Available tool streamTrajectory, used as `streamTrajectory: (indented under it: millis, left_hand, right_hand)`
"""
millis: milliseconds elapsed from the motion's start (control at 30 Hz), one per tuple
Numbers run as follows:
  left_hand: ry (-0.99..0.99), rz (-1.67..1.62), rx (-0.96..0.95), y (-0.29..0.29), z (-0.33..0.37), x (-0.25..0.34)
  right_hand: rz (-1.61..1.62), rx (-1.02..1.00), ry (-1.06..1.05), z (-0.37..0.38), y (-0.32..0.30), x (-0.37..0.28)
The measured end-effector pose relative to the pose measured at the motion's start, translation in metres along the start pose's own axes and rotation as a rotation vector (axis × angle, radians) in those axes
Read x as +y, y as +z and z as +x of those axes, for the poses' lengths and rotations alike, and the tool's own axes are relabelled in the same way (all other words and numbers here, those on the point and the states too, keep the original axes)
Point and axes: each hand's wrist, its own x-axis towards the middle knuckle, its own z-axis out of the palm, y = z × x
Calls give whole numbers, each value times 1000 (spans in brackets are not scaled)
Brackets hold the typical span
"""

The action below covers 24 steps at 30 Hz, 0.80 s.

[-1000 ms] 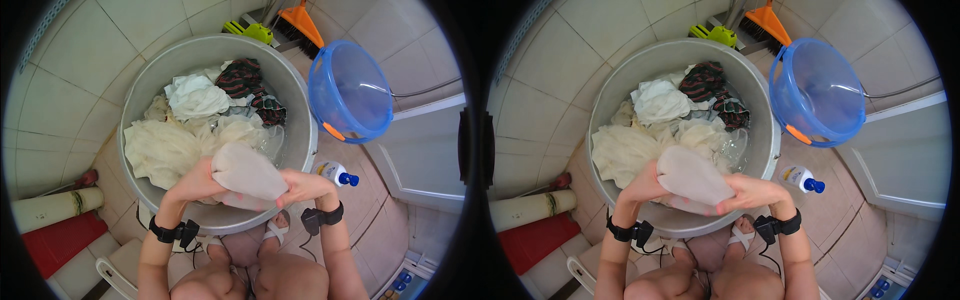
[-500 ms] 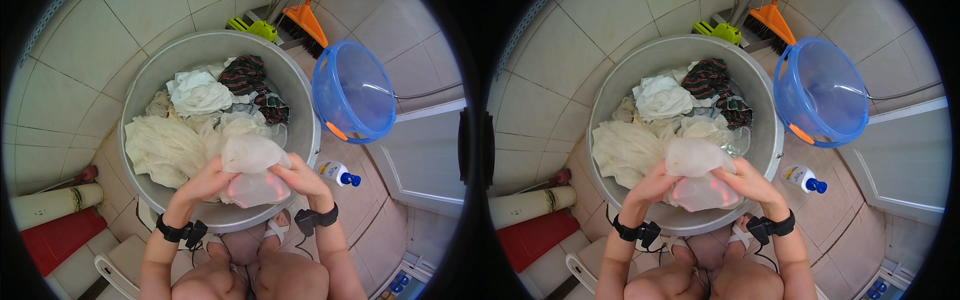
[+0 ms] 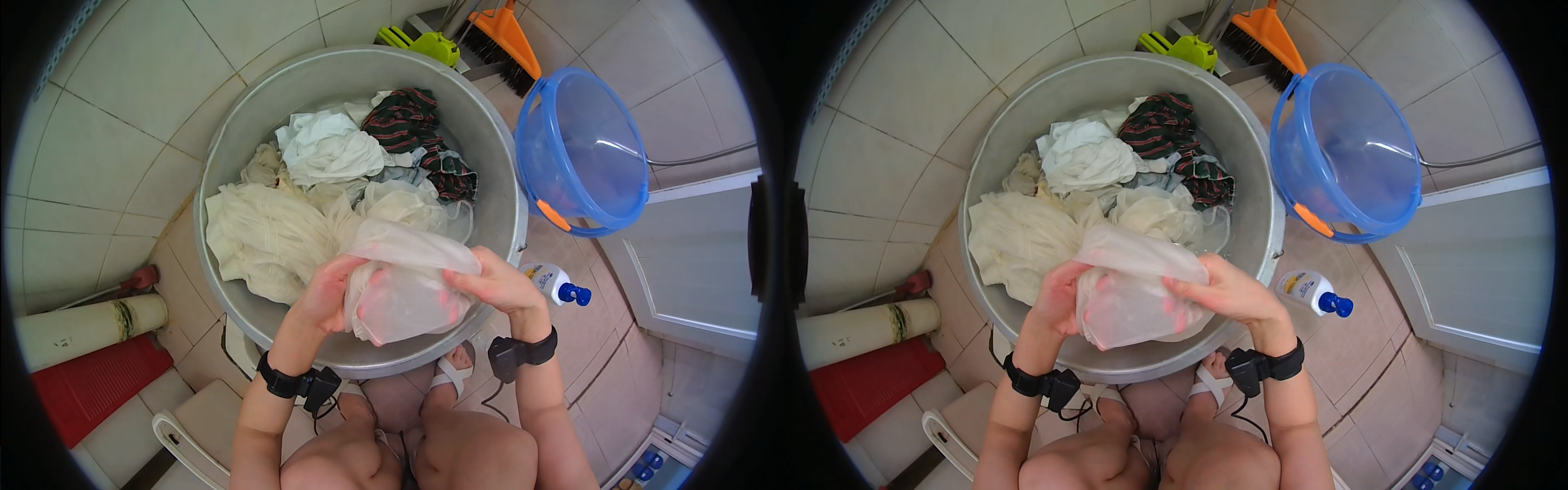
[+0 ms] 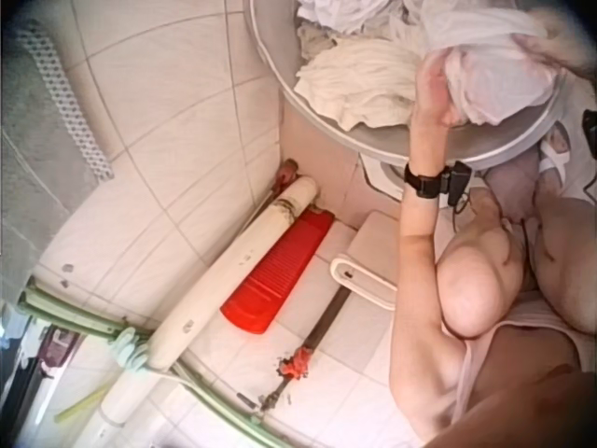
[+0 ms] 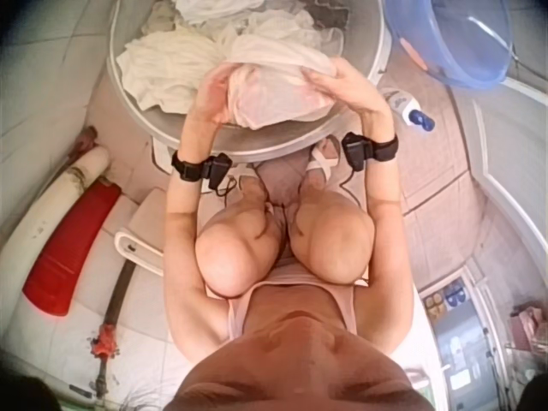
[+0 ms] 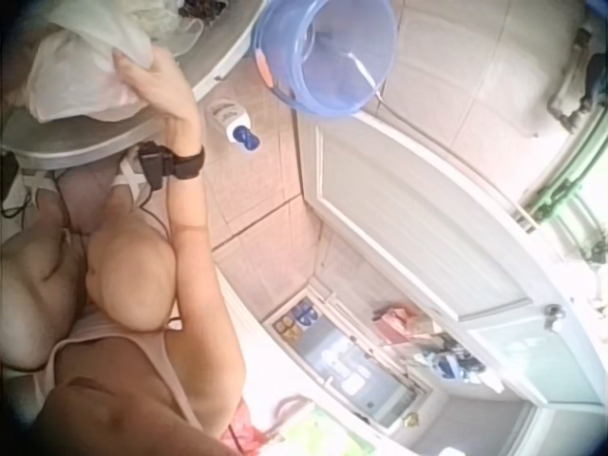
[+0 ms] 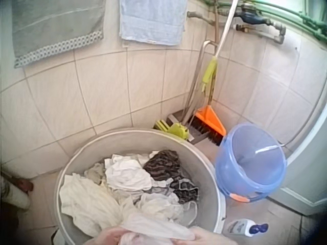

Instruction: The person holds and rubs a white mesh fabric bag by hand inside a large gray basin containing soapy water and clothes, turning it over to check different sides before lifting it up out of the basin.

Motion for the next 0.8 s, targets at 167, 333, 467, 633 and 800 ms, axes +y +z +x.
streamTrajectory:
  millis: [167,333,467,633,800]
  left_hand:
    - [40,235,-110,0,-4,3]
    - [65,541,-128,19,-7,-3]
    - [119,520,-62,8,-2,-9]
    - [315,340,106,9,12,-31]
    - [412,233,299,43,21,-57]
  right_hand:
    - [8,-15,-34,-6,5,-10]
    - [118,232,42,0,17,-6]
    - [236,343,-115,9,20,19]
    - [-12,535,-145,13,41,14]
    - [-762,704,-468,32,77,28]
